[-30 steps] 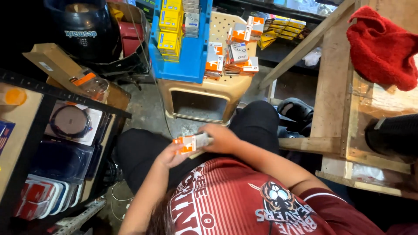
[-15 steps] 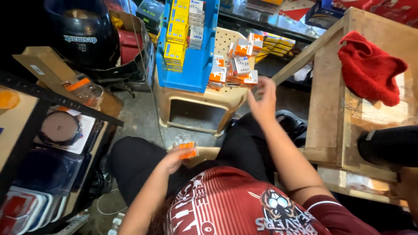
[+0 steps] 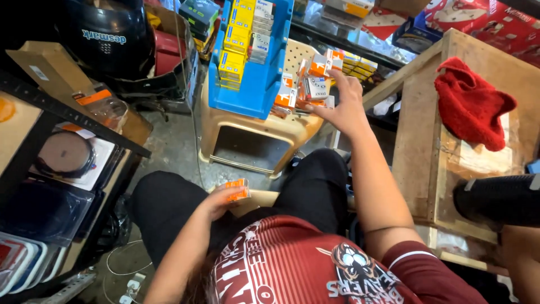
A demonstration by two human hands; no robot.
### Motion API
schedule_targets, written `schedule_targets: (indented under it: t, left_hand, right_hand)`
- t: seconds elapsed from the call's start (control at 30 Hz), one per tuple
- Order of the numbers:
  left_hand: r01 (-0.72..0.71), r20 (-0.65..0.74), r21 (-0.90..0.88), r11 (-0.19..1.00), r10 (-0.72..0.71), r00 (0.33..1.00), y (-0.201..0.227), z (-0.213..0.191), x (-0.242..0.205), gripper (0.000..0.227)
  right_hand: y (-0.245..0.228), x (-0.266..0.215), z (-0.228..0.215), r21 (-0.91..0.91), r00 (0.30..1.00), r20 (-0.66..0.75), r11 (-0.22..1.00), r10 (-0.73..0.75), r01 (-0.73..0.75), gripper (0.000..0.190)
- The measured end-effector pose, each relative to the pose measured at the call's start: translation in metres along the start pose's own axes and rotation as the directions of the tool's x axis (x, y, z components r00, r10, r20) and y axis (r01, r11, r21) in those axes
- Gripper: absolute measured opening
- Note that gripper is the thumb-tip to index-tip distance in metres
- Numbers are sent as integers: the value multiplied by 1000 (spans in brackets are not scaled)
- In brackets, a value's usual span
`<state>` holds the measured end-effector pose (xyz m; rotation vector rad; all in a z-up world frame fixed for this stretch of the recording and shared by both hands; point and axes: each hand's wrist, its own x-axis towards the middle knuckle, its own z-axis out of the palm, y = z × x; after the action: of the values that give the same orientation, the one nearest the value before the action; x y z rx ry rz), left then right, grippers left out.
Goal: The person sits and repeatedly picks up small yellow and orange boxes from a blue tray and a nearby pile, then places them back into the tray or onto the pile. The hands handle the boxes one at a time, occasionally shifting them between hands and adjusting their positions.
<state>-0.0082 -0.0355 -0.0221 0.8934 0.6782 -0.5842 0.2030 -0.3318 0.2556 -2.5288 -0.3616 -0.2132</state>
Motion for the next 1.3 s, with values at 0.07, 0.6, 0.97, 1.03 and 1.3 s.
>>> schedule_targets:
  t: [0.07, 0.6, 0.97, 1.03, 1.3]
  left_hand:
    - [4, -9, 2, 1000, -4, 1000, 6, 8, -9, 55]
    - [25, 1, 21, 999, -25, 1000, 0, 7, 1, 62]
    - [30, 49, 46, 999, -32, 998, -2, -7, 7, 46]
    - [29, -10, 21, 999, -29, 1000, -7, -9, 14, 52]
    - [38, 26, 37, 999, -39, 999, -5, -9, 10, 50]
  right_hand:
    - [-4, 1, 5, -22, 1000, 13, 1000, -12, 12, 92]
    - [123, 45, 23, 565, 931, -240, 819, 274, -95, 67]
    - [129, 68, 4, -48, 936, -53, 936, 347, -349, 82]
    - [150, 68, 18, -40, 905, 27, 906, 424, -422, 83]
    - [107, 51, 38, 753, 777, 401, 308, 486, -582, 62]
